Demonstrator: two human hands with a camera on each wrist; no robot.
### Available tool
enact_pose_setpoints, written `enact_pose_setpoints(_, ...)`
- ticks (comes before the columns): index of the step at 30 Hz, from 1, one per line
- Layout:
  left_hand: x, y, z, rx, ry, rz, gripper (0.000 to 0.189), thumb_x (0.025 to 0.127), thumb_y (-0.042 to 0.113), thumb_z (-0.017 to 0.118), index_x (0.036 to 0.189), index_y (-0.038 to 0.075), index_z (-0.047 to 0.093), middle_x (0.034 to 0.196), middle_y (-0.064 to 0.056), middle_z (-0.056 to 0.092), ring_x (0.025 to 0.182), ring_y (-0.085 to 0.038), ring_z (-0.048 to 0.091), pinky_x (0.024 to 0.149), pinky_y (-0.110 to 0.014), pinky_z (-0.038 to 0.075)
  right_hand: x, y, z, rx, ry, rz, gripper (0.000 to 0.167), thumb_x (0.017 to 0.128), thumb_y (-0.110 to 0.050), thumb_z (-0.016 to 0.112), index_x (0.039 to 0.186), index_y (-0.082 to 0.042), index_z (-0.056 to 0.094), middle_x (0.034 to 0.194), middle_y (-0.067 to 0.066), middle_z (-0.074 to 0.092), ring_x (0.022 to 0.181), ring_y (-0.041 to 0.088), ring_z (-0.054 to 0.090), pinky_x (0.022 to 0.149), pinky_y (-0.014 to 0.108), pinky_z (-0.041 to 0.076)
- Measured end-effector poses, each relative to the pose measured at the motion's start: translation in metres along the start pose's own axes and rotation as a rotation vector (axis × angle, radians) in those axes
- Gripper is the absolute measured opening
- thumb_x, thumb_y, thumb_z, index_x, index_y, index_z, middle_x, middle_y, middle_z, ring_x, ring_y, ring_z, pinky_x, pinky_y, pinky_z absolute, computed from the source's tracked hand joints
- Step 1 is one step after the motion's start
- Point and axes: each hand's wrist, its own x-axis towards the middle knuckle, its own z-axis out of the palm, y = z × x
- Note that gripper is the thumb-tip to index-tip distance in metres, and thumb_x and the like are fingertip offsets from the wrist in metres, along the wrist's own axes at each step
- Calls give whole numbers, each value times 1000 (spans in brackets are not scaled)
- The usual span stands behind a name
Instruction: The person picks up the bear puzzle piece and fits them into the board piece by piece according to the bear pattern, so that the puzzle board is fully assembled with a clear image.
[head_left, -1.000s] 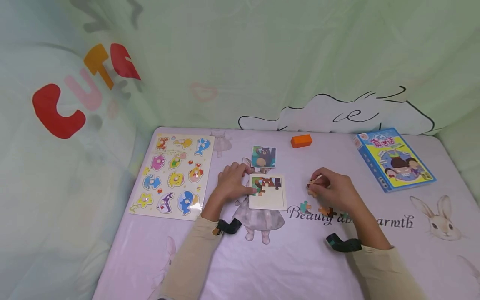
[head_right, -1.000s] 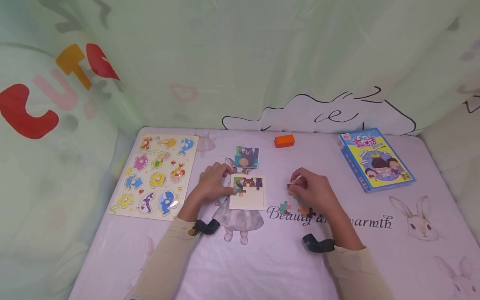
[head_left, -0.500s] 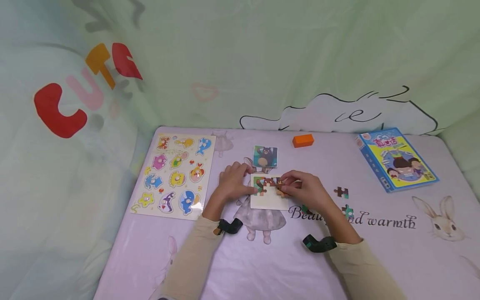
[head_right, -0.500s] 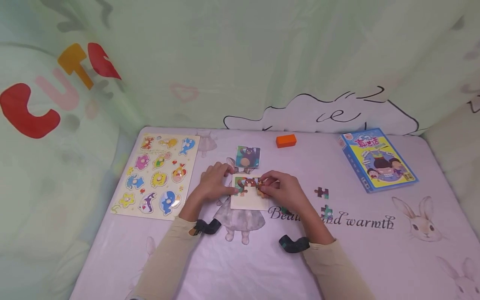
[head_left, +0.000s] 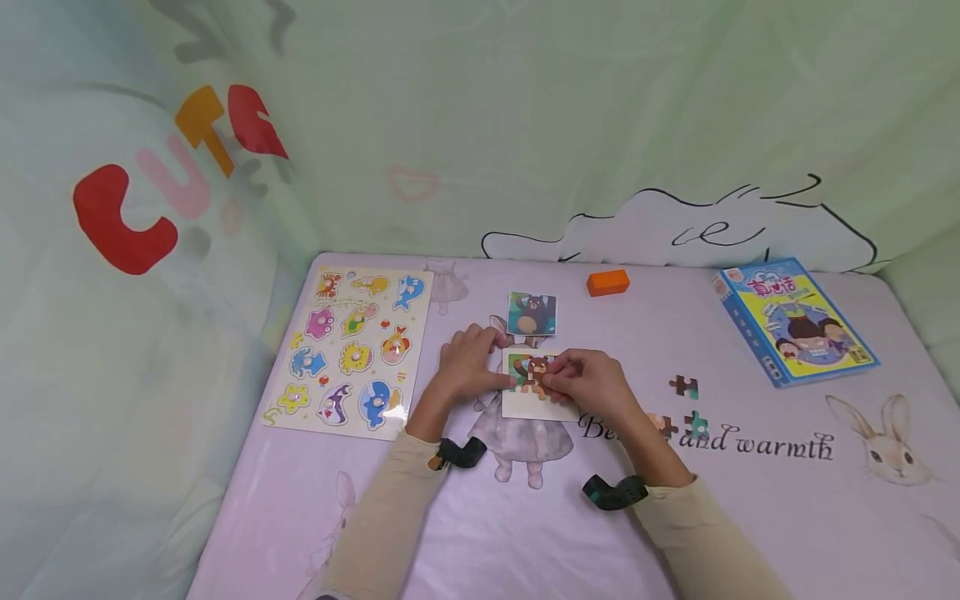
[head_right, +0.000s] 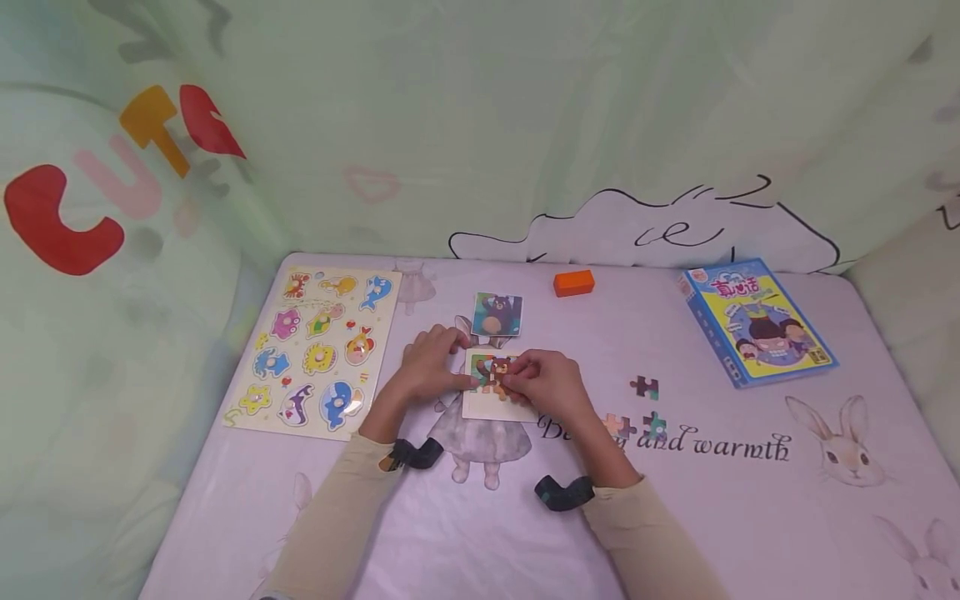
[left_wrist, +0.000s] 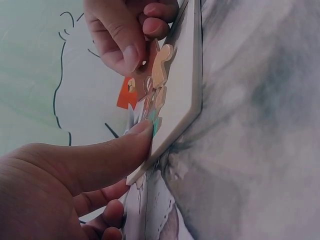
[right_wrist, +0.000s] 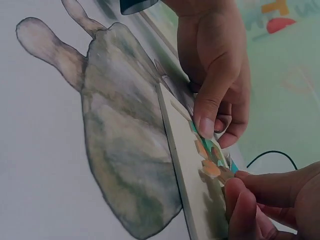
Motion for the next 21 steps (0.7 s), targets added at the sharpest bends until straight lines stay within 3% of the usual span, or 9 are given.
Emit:
enact_pose_setpoints(12,0,0,1,-5,0,-2,56,80,44,84,124,22,57,114,-1,54,107,-23,47,93,-43,37,3,-4,4,-82,27,15,20,89,-23,80,96,-6,71,67,2,71,56,14,66,57,27,41)
enact_pose_setpoints(21,0,0,0,-4,-1,0,56,80,44,84,124,22,57,114,-1,54,106,-22,46,92,-42,37,6,-3,8,-90,40,44,18,90,-20,78,96,-5,70,68,3,69,55,14,64,54,27,43)
